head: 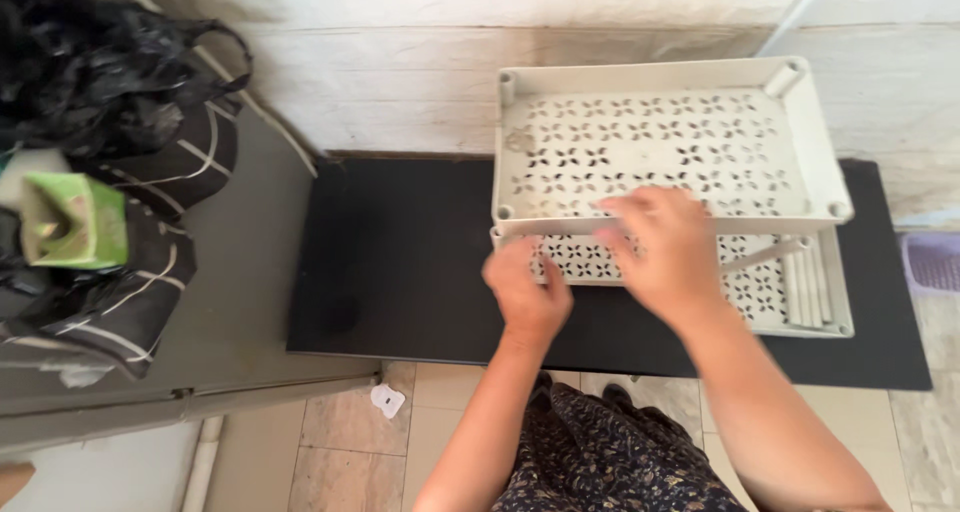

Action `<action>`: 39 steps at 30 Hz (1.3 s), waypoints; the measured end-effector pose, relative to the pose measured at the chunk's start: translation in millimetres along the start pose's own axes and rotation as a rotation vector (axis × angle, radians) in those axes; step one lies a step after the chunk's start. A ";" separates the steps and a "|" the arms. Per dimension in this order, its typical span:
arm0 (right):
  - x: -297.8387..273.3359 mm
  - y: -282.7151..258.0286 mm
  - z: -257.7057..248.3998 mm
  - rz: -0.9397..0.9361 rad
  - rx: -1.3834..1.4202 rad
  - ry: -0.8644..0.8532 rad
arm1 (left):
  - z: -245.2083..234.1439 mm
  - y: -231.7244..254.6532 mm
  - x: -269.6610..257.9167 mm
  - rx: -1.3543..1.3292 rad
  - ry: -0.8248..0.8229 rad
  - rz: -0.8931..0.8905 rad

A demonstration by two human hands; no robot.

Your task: The person assembles a white plastic shelving unit by inserting cylindrical legs into the corner sockets of perforated trays. They repeatedly pick up trays and legs, align the parts, and press the legs into place on a black table.

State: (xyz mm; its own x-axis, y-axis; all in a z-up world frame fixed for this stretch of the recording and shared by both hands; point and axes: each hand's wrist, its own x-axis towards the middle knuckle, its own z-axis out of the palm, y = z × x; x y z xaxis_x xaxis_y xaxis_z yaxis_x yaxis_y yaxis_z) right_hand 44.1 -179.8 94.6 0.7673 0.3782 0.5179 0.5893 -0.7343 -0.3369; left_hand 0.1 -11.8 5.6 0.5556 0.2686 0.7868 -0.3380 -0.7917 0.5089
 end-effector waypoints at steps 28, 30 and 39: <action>-89.7 111.4 -71.9 0.006 0.115 -0.106 | 14.3 58.9 56.1 0.135 -0.248 0.016; -81.8 114.0 -75.1 -0.035 0.127 -0.087 | 9.4 71.2 58.6 0.098 -0.274 -0.004; -36.8 191.0 -74.2 0.216 0.227 -0.071 | 25.8 171.7 13.1 -0.075 -0.637 0.147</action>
State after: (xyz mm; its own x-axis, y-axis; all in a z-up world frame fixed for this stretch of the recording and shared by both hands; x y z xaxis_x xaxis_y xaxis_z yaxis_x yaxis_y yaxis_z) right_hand 109.7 -375.7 69.5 0.8920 0.2711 0.3616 0.4457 -0.6607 -0.6040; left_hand -31.1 -158.4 94.4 0.8325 -0.2352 0.5016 -0.4843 -0.7486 0.4528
